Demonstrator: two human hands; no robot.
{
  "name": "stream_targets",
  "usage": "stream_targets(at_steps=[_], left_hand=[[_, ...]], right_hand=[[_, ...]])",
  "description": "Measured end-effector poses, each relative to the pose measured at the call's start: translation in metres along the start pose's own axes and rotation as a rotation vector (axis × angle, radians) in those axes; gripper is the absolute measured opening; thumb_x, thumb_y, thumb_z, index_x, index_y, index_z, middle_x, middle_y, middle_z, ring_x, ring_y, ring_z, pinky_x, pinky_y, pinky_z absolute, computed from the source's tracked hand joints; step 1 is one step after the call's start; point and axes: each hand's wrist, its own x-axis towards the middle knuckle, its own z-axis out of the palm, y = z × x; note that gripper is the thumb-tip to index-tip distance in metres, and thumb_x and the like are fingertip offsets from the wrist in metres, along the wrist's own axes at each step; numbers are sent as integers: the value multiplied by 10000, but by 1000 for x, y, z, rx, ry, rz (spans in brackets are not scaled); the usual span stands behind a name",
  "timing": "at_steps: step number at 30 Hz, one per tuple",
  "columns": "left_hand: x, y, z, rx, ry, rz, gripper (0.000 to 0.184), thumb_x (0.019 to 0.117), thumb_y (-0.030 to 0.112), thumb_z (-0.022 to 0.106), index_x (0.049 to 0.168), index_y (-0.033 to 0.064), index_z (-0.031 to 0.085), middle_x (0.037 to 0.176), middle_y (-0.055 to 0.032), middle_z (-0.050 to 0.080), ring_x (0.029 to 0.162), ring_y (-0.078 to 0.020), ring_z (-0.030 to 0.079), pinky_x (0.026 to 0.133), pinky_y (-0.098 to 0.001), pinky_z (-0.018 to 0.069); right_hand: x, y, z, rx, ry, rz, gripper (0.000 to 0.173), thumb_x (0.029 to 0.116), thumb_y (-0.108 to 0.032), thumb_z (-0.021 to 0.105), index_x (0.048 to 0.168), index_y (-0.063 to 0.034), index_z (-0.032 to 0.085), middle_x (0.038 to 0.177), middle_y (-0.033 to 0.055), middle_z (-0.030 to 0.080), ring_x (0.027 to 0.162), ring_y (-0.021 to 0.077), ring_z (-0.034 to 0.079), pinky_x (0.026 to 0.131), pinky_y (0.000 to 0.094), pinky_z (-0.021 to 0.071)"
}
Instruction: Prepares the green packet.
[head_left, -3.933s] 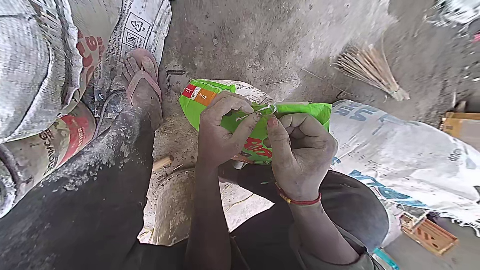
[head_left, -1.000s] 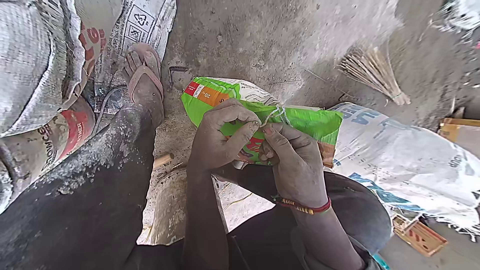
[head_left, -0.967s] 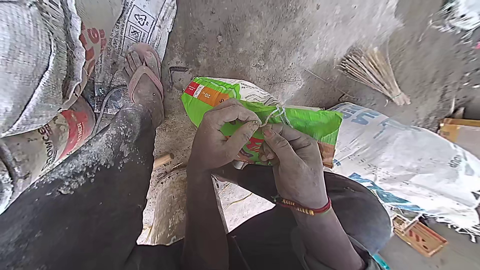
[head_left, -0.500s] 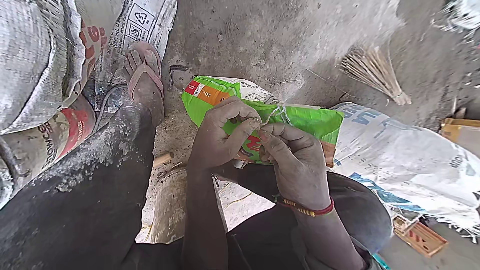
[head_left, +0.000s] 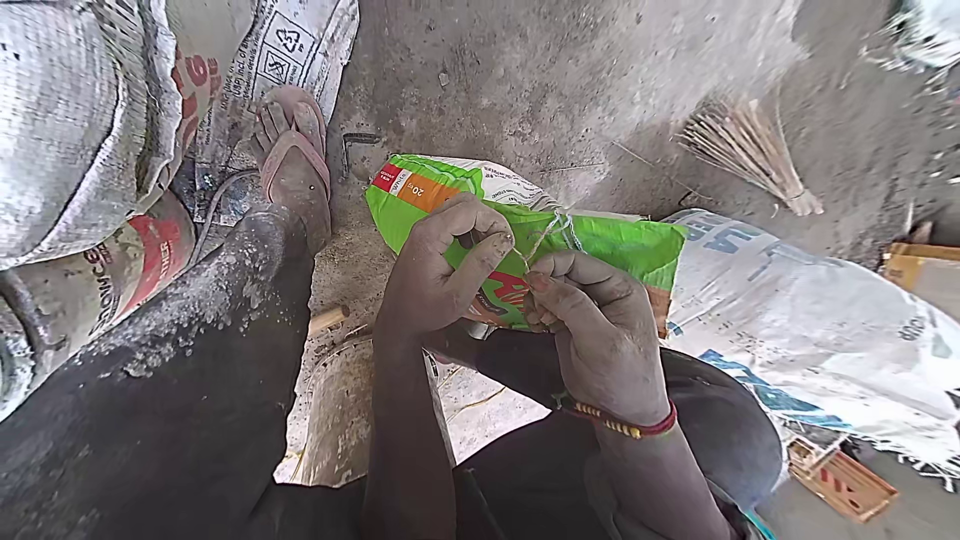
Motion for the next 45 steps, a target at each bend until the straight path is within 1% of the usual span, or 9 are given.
stream_targets(at_steps=[7, 11, 15, 18, 21, 27, 33, 39, 45], left_hand=[[0, 1, 0, -15, 40, -31, 137, 1003, 78, 518, 938, 36, 630, 897, -14, 573, 811, -68, 568, 693, -215, 500], [-2, 1, -1, -97, 21, -7, 210, 1016, 133, 522, 865, 37, 633, 795, 2, 582, 684, -44, 542, 600, -199, 464], [-1, 3, 1, -129, -53, 29, 163, 954, 172, 646, 935, 19, 700, 852, 0, 650, 730, -35, 599, 619, -197, 521], [0, 3, 6, -95, -51, 8, 89, 911, 111, 693, 897, 24, 707, 834, -7, 655, 706, -49, 599, 588, -204, 515], [0, 3, 8, -83, -51, -12, 74, 924, 68, 663, 861, 32, 677, 803, -6, 626, 693, -57, 581, 593, -214, 510], [0, 5, 9, -63, -56, -60, 123, 985, 68, 577, 899, 24, 654, 867, -26, 620, 715, -52, 573, 613, -200, 507], [-1, 5, 6, -78, -23, -102, 136, 1022, 87, 527, 934, 36, 617, 764, -8, 575, 606, -61, 530, 536, -205, 476], [-2, 3, 5, -223, -162, -20, 143, 956, 112, 620, 991, -14, 678, 841, -9, 662, 706, -25, 612, 625, -197, 548], [-2, 1, 5, -165, -143, 20, 90, 914, 20, 655, 968, -25, 711, 855, -26, 679, 716, -32, 626, 638, -199, 563]], right_hand=[[0, -1, -2, 20, -43, -14, 158, 957, -120, 567, 873, -118, 701, 660, -56, 619, 587, 36, 603, 583, 201, 541], [0, -1, -1, 32, -47, -23, 147, 955, -107, 572, 881, -110, 700, 656, -54, 615, 588, 35, 597, 576, 203, 530], [0, -1, -1, 6, -34, -36, 134, 955, -101, 584, 893, -110, 702, 668, -57, 627, 593, 28, 603, 579, 193, 537], [0, -1, 1, -37, -19, -59, 123, 946, -86, 594, 887, -102, 701, 666, -57, 628, 585, 25, 595, 558, 185, 520], [0, 0, 0, -68, -18, -51, 133, 941, -88, 581, 871, -106, 693, 654, -60, 616, 574, 25, 581, 548, 184, 503], [-2, -3, -2, -34, -47, -29, 143, 937, -88, 566, 851, -123, 675, 642, -76, 600, 581, 22, 592, 571, 187, 521], [-3, -5, -2, 15, -99, -26, 166, 935, -78, 538, 853, -122, 675, 671, -79, 619, 610, 7, 601, 592, 175, 524], [-4, -5, -3, 22, -97, -28, 163, 945, -81, 543, 856, -122, 675, 683, -77, 636, 614, 7, 606, 593, 173, 526], [-4, -5, -3, 38, -86, -27, 166, 945, -73, 547, 861, -114, 685, 679, -69, 639, 614, 13, 609, 602, 181, 533]])
